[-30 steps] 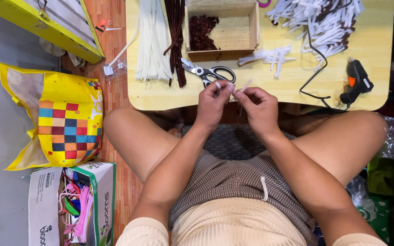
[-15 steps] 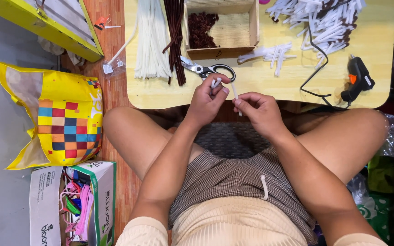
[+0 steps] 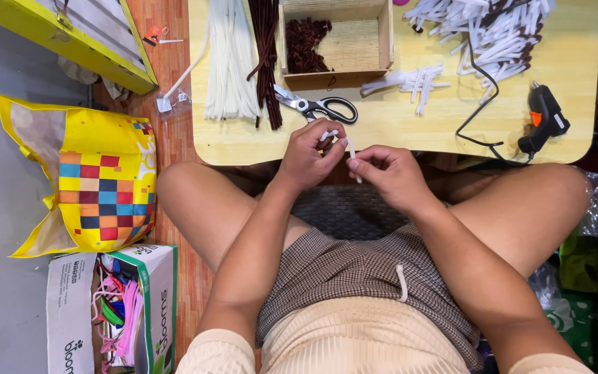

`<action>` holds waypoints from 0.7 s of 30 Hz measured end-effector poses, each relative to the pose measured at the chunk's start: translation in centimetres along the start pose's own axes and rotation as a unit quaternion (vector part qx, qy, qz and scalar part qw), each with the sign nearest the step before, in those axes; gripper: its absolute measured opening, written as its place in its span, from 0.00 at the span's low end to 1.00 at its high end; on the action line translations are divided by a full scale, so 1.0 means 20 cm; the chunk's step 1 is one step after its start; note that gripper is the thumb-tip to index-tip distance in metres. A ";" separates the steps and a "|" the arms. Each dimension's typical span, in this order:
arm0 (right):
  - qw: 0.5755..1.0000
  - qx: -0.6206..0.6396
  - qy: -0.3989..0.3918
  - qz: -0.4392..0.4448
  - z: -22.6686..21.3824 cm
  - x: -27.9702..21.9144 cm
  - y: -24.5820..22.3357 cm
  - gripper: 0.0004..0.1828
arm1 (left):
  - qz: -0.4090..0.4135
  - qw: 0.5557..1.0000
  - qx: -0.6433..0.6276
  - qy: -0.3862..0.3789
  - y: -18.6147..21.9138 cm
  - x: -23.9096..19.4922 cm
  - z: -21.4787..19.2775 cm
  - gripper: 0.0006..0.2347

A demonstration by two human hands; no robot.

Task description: Cutting white decorative sticks with scissors and assembling them into bundles using a hot glue gun.

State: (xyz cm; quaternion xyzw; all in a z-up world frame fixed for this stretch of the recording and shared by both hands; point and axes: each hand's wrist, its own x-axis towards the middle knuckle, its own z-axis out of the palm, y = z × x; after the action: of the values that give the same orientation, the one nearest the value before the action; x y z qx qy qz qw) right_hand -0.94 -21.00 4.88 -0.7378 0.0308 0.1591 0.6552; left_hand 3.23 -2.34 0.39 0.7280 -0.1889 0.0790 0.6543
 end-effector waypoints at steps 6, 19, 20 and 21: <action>0.991 -0.060 0.093 -0.075 0.03 0.02 0.13 0.03 | -0.162 0.954 -0.251 0.039 -0.08 -0.08 0.14 0.05; 0.952 -0.195 0.173 -0.158 -0.21 0.19 0.24 0.09 | -0.122 0.981 -0.142 0.043 -0.07 -0.04 0.09 0.10; 0.935 -0.250 0.202 -0.153 -0.32 0.24 0.27 0.08 | -0.142 0.976 -0.158 0.043 -0.06 -0.03 0.07 0.10; 0.913 -0.304 0.230 -0.147 -0.43 0.30 0.31 0.07 | -0.161 0.970 -0.174 0.043 -0.05 -0.02 0.05 0.10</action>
State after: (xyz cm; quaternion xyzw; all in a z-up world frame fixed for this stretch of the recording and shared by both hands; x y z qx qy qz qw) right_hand 4.89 -29.20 -1.90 -0.9138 0.0217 -0.1113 0.3901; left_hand 3.02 -3.08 -0.78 0.6197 -0.0517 -0.0308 0.7825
